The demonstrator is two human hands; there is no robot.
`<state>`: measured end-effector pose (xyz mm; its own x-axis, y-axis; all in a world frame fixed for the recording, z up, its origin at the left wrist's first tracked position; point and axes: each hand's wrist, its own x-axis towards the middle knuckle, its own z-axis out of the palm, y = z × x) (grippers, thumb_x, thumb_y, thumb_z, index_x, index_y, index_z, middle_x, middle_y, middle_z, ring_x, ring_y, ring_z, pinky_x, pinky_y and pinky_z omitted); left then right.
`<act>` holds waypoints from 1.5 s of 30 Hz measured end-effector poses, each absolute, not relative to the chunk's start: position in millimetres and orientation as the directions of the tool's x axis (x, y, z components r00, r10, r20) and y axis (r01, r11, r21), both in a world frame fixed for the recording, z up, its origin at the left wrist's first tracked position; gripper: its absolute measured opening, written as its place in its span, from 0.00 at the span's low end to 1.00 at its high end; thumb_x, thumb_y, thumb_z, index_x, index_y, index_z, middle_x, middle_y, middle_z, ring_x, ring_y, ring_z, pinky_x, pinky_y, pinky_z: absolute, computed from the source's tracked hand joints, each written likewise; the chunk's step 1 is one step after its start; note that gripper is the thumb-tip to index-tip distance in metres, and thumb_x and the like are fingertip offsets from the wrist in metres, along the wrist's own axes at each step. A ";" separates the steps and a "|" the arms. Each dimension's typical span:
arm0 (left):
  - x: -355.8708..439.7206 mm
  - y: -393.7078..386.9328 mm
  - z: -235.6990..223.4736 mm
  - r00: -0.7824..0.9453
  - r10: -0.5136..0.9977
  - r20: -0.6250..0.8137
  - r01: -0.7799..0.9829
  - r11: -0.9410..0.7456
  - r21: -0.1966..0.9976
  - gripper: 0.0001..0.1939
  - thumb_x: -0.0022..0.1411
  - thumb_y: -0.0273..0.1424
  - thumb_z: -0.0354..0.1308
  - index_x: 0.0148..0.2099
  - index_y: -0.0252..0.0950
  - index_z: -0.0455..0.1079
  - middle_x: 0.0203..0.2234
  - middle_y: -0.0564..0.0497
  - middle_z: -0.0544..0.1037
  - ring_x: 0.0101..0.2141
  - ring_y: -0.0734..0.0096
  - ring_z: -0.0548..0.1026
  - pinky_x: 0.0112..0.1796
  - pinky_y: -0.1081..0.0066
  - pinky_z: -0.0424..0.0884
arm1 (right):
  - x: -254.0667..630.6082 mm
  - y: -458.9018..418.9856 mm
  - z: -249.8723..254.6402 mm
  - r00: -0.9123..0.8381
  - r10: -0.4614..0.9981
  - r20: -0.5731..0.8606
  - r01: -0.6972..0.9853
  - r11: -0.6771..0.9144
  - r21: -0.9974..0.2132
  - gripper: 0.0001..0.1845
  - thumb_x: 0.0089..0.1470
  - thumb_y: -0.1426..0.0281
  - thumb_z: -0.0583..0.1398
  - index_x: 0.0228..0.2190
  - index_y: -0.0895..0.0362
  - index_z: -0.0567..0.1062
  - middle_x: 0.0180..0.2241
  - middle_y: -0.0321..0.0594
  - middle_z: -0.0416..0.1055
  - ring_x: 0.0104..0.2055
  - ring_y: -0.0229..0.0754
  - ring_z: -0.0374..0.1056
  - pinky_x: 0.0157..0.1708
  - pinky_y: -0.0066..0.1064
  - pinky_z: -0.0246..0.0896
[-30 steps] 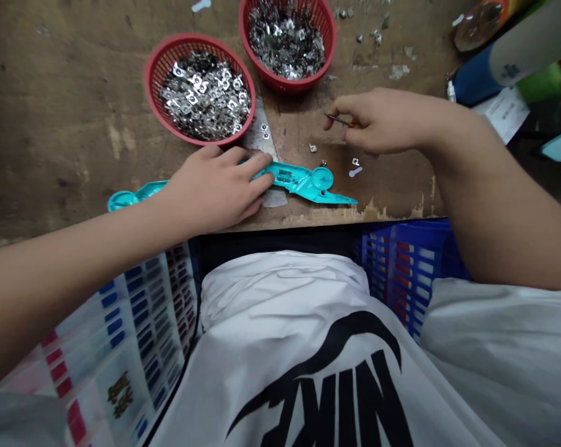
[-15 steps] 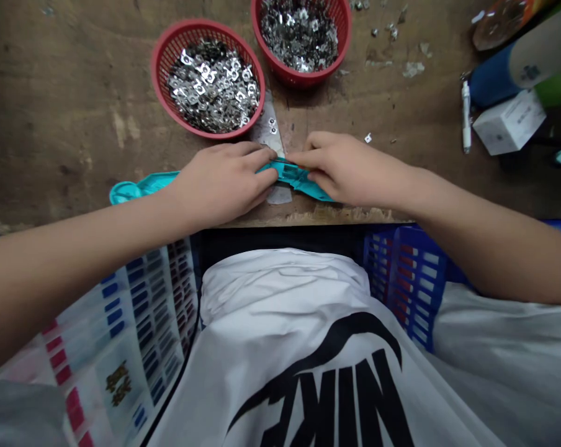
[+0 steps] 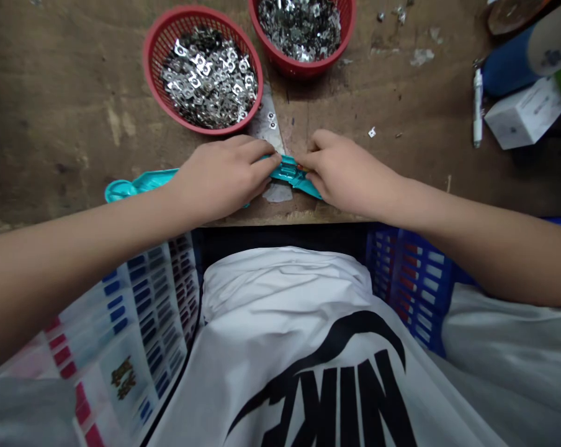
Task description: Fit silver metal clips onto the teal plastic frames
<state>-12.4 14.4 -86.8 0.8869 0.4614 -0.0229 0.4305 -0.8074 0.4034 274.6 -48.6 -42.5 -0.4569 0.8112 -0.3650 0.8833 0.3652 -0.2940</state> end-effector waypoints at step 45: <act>-4.6 26.2 -110.8 0.893 0.448 -0.029 0.416 -0.800 0.432 0.29 0.94 0.48 0.49 0.67 0.44 0.91 0.70 0.39 0.89 0.67 0.38 0.85 0.68 0.38 0.84 | 276.8 -36.1 10.5 -0.315 0.917 -0.245 0.858 0.164 -0.487 0.22 0.75 0.59 0.66 0.63 0.42 0.92 0.55 0.42 0.95 0.53 0.62 0.89 0.50 0.51 0.83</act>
<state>-4.6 26.2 -110.8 0.8934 0.4482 -0.0291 0.4156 -0.8005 0.4318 276.8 -36.1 10.5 -0.3148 0.9170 -0.2451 0.8576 0.1641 -0.4874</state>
